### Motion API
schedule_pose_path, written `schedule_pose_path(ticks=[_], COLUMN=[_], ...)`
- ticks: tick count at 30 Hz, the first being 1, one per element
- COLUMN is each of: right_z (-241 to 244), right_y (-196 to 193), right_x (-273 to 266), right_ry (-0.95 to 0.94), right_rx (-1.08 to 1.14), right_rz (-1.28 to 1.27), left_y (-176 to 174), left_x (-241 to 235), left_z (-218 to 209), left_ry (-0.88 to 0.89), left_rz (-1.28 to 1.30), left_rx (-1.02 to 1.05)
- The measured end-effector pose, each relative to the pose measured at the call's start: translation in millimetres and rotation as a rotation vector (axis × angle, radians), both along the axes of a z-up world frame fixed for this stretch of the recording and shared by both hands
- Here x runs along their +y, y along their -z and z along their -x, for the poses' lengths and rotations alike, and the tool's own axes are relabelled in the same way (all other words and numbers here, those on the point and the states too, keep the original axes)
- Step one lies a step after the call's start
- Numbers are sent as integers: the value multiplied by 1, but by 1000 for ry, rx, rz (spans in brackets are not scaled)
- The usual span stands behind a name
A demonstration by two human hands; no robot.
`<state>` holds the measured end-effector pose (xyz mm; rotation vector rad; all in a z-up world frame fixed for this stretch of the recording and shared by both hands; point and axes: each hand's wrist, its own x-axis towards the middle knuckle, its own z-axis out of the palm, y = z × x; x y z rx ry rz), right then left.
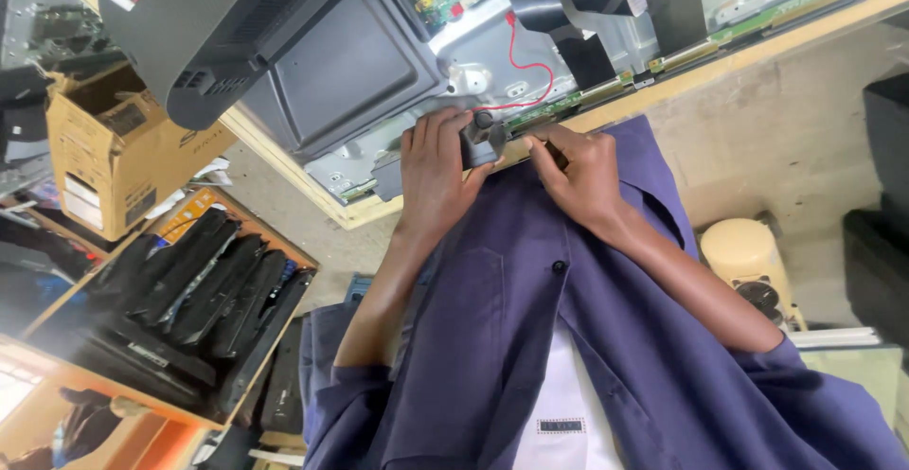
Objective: The person works on the internal components of a disassembled television, handling a small black electronic module and connecting red and black wires to the main circuit board. They then position and align the television's bottom plastic casing over the internal parts.
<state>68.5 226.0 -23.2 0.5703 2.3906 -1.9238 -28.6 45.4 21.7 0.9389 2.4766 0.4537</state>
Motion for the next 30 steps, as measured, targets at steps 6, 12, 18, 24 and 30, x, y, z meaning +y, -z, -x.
schedule_pose_path(ticks=[6,12,18,24,30], right_z=[-10,-9,0,25,58], right_y=[10,14,3,-4,3], right_x=[2,6,14,29,19], right_ry=[25,23,7,8,-24], right_rx=[-8,-11,16,206,372], right_rz=[84,118,75,-362,-858], left_y=[-2,11,8,4,-12], left_x=[10,4,11,7,5], left_z=[5,-1,-7,-5,-6], left_ry=[17,46,84,71,-70], left_rz=[-16,25,154,119,45], left_rx=[-51,4,132,88,113])
